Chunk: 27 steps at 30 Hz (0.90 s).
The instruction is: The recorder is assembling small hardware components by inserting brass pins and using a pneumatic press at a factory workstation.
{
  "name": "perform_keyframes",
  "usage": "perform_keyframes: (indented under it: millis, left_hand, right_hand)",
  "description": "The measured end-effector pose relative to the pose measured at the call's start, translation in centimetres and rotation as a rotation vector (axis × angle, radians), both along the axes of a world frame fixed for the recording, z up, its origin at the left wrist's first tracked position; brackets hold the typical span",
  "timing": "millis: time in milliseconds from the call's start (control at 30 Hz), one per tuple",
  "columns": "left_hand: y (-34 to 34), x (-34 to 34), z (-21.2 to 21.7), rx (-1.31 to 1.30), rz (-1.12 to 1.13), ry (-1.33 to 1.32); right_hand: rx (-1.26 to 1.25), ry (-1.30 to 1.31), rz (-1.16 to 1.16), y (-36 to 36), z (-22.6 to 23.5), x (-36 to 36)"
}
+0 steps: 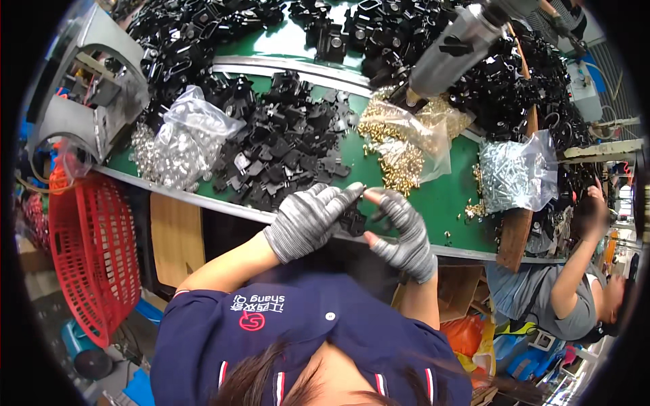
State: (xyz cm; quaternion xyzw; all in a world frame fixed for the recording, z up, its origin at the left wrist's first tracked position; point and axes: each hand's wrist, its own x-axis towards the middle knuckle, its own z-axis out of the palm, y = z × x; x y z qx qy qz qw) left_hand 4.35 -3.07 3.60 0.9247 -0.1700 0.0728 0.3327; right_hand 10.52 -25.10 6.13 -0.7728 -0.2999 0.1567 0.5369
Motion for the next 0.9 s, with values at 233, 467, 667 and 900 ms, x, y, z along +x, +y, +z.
perform_keyframes:
  millis: [233, 467, 667, 900]
  left_hand:
    - [0.3, -1.3, 0.6, -0.048, 0.109, 0.071]
    - [0.9, -2.1, 2.0, -0.153, 0.232, 0.026]
    - [1.1, -1.8, -1.5, -0.093, 0.108, -0.135]
    - [0.8, -0.4, -1.5, -0.194, 0.109, -0.138]
  right_hand:
    - [0.084, 0.287, 0.039, 0.3, -2.5, 3.3]
    - [-0.731, -0.476, 0.165, 7.6, -3.8, 7.9]
    - [-0.798, -0.522, 0.284, 8.4, -1.9, 8.3]
    - [-0.105, 0.042, 0.091, 3.9, -4.2, 9.5]
